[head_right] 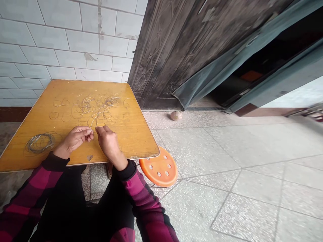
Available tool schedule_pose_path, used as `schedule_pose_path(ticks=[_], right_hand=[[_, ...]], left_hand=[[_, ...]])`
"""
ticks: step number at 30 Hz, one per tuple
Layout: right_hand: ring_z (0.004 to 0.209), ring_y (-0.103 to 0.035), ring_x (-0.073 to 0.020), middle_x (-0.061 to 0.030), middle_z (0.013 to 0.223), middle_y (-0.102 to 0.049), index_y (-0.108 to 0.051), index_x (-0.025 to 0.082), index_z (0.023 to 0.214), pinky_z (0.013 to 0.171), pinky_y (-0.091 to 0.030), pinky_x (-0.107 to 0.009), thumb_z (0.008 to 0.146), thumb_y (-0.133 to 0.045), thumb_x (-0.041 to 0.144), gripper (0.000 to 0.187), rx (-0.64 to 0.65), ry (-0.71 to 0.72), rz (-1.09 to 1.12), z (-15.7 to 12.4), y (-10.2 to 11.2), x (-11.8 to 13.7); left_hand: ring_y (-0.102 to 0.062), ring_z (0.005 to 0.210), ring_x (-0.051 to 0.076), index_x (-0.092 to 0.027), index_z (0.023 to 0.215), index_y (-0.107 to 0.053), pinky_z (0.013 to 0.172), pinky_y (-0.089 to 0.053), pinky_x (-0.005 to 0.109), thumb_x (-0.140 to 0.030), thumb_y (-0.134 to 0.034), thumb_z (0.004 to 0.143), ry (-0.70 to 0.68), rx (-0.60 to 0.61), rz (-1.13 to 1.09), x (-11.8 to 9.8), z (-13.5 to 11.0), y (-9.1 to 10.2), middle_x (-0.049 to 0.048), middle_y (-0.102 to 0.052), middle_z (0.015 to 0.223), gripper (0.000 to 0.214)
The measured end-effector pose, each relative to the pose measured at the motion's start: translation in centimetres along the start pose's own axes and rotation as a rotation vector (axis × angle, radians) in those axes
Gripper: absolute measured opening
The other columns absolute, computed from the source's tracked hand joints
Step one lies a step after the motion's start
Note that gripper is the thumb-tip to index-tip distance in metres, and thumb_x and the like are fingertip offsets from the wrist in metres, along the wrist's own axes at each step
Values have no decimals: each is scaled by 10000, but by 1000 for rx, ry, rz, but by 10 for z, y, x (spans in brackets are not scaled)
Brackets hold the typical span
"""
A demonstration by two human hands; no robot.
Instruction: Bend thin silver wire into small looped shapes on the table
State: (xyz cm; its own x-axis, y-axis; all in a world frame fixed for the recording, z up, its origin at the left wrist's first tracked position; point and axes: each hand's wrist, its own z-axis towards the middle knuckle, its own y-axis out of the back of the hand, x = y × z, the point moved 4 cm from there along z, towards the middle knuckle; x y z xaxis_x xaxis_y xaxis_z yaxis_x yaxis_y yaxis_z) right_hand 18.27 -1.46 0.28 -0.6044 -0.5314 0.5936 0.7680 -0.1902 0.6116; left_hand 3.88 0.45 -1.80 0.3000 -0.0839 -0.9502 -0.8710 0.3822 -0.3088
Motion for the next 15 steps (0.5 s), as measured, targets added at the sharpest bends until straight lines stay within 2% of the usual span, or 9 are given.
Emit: schedule_pose_path(ticks=[6, 10, 15], right_hand=[[600, -582, -118, -63, 794, -648, -689, 168, 979, 605, -435, -209, 945, -448, 218, 249, 2, -32, -104, 2, -1, -4], [680, -623, -132, -67, 825, -672, -696, 174, 991, 647, -442, -205, 936, -474, 198, 230, 28, -44, -185, 2, -1, -7], [732, -643, -147, -62, 815, -678, -703, 184, 1000, 657, -434, -207, 919, -499, 153, 222, 60, -42, -242, 1, -3, -10]], left_hand=[[-555, 572, 134, -137, 656, -677, 576, -428, 263, -355, -681, 763, -122, -58, 266, -6, 1, -4, 60, -658, 645, 243], [-566, 573, 127, -132, 694, -667, 576, -446, 259, -371, -635, 789, -134, -88, 368, -2, 2, -3, 52, -670, 666, 259], [-589, 573, 131, -126, 751, -679, 562, -468, 257, -405, -615, 794, -108, -104, 385, 2, 2, 0, 56, -682, 678, 290]])
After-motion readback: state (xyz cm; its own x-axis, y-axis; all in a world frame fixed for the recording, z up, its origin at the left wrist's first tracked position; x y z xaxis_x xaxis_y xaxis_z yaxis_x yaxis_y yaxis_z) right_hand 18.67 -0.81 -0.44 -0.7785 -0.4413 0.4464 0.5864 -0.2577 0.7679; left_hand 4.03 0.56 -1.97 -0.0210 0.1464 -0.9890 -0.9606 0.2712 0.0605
